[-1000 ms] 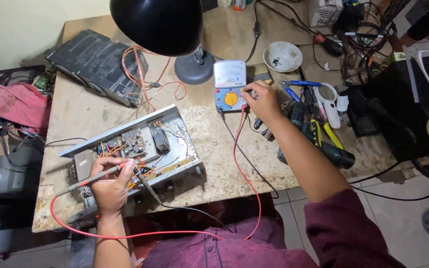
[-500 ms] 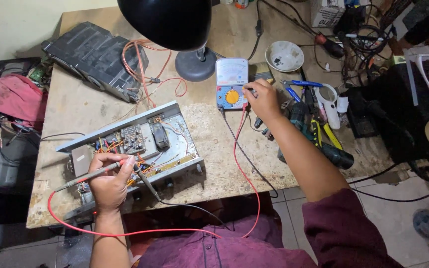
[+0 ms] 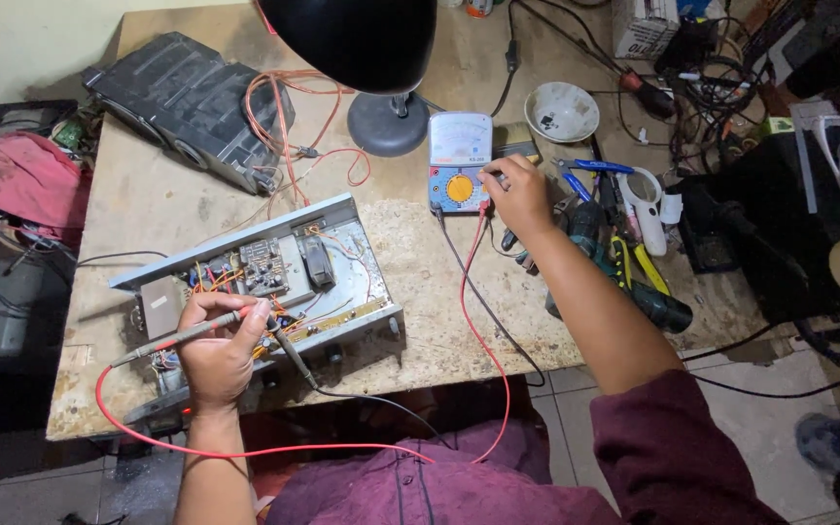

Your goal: Testing an open amplifier circuit board using a digital multimeter and probes to diagnose issues.

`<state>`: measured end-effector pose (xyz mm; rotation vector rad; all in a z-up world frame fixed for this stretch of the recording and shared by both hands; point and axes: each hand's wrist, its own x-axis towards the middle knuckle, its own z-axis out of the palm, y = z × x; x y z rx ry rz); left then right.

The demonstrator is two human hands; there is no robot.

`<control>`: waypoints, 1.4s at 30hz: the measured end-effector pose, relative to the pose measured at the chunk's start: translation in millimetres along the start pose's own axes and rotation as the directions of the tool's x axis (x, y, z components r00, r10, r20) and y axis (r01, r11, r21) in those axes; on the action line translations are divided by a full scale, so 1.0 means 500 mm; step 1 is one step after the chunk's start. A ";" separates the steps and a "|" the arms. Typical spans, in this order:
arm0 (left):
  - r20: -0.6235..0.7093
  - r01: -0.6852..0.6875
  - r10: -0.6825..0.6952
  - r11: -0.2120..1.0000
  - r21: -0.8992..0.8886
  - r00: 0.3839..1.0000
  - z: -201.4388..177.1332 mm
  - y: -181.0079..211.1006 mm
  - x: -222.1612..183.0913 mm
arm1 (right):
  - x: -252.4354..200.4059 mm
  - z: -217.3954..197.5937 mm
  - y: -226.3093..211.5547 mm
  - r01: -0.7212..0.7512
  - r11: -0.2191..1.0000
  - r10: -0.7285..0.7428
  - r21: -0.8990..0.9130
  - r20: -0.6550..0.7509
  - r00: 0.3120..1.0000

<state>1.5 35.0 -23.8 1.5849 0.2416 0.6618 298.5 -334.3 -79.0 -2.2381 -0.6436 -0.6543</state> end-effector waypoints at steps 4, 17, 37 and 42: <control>0.005 0.007 -0.007 1.000 -0.013 1.000 -0.005 -0.007 -0.002 | -0.002 0.003 -0.001 -0.010 1.000 0.010 0.008 0.001 1.000; 0.001 0.004 -0.004 1.000 -0.002 1.000 -0.005 -0.009 -0.001 | -0.002 0.006 0.008 0.049 0.999 -0.048 0.021 -0.012 0.999; 0.000 -0.007 0.007 1.000 0.029 1.000 -0.002 -0.003 -0.001 | -0.003 0.011 0.021 0.025 1.000 -0.025 -0.009 0.001 1.000; -0.007 -0.002 0.003 1.000 0.007 1.000 0.003 0.003 -0.001 | -0.004 0.012 0.021 0.029 1.000 -0.029 0.007 -0.009 1.000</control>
